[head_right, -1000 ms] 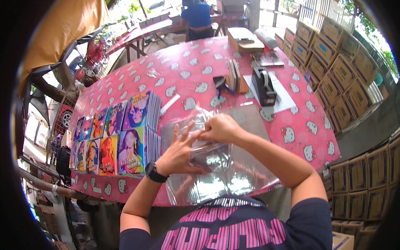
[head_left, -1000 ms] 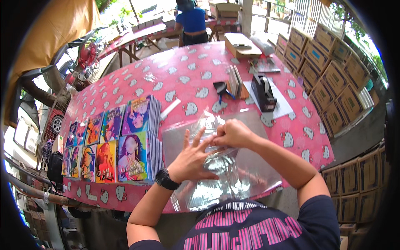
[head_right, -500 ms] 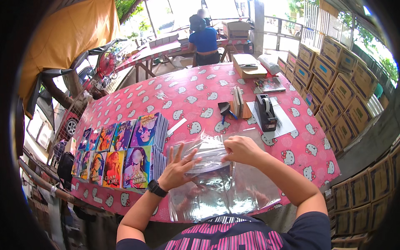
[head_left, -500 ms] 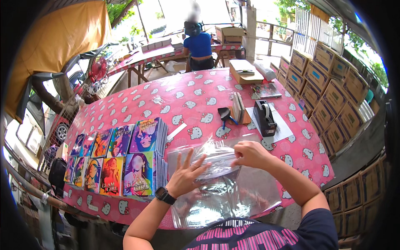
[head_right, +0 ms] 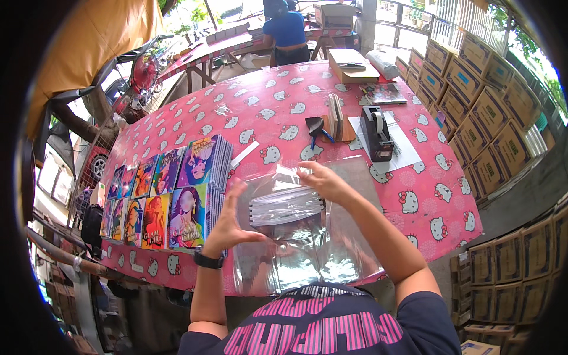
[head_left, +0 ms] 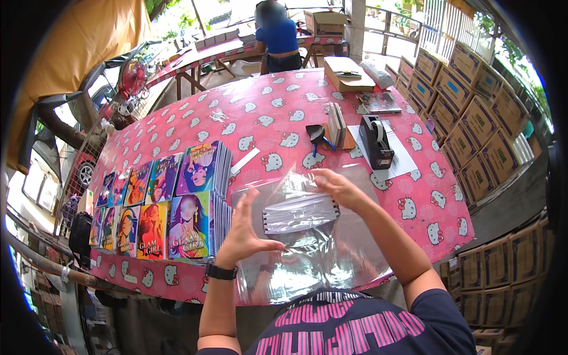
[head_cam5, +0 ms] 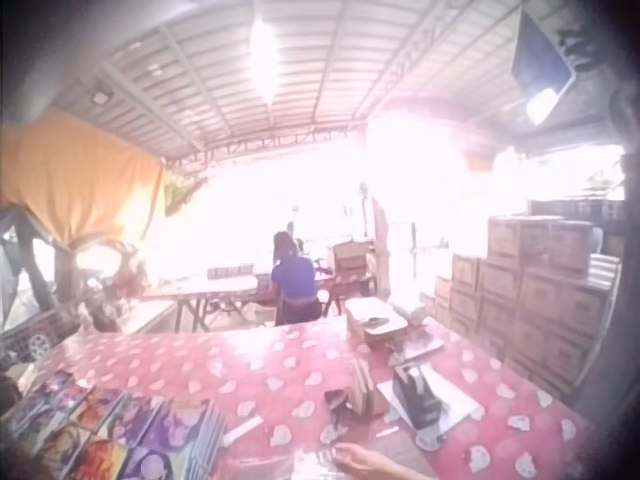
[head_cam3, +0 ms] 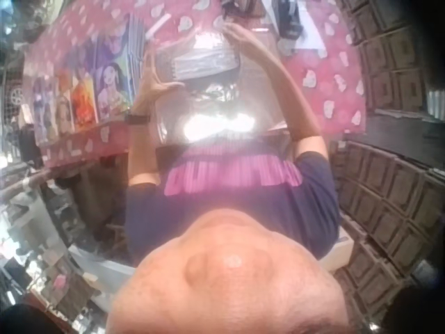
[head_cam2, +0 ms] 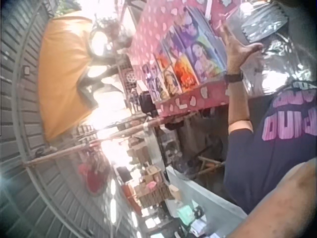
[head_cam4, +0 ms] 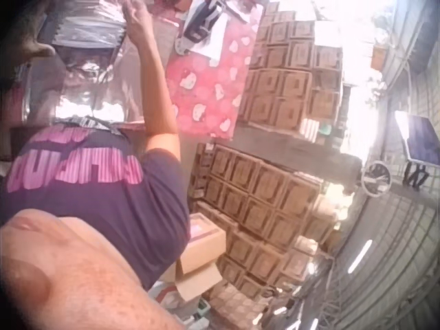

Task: The person sorts and stacks notebooks with colorful covers on a table, places a stack into a plastic bag, and seals the bag with tape from a dispenser.

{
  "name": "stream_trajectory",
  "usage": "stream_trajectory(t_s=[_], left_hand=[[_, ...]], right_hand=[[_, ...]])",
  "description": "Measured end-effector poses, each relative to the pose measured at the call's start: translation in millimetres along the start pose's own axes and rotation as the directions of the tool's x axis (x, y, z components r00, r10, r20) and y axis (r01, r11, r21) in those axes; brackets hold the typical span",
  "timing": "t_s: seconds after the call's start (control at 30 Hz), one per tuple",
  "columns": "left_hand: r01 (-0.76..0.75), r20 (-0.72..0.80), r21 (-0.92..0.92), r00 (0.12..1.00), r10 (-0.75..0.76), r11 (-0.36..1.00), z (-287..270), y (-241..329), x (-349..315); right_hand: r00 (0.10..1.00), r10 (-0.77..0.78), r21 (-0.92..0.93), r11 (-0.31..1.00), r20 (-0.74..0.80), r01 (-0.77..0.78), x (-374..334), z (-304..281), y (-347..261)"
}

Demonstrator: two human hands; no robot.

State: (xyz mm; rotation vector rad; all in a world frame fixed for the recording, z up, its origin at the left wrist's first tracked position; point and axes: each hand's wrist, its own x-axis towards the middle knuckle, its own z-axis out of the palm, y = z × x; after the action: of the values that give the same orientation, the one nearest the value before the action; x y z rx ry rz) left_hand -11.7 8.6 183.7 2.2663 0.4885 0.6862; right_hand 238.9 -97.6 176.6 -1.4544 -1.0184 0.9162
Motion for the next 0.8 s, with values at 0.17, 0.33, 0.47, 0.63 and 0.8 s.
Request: stream_trajectory(t_s=[0.17, 0.33, 0.47, 0.63, 0.8], left_hand=[[0.027, 0.125, 0.060, 0.992, -0.034, 0.998, 22, -10, 19], [-0.131, 0.034, -0.083, 0.990, 0.134, 0.988, 29, -3, 19], [-0.363, 0.064, 0.263, 0.931, 0.359, 0.894, 30, 1, 15], [-0.267, -0.052, 0.314, 0.953, 0.297, 0.911, 33, 13, 8], [-0.294, -0.068, 0.351, 0.939, 0.338, 0.889, 32, 12, 7]], right_hand=[[0.878, -0.457, 0.219, 0.880, 0.143, 0.423, -8, 6, -40], [0.913, -0.307, -0.283, 0.881, 0.268, 0.379, -24, -18, -29], [0.793, -0.394, -0.475, 0.645, 0.465, 0.599, -33, -2, -10], [0.751, -0.584, -0.594, 0.499, 0.306, 0.631, -42, 14, 5], [0.787, -0.531, -0.644, 0.489, 0.315, 0.588, -43, 23, -1]])
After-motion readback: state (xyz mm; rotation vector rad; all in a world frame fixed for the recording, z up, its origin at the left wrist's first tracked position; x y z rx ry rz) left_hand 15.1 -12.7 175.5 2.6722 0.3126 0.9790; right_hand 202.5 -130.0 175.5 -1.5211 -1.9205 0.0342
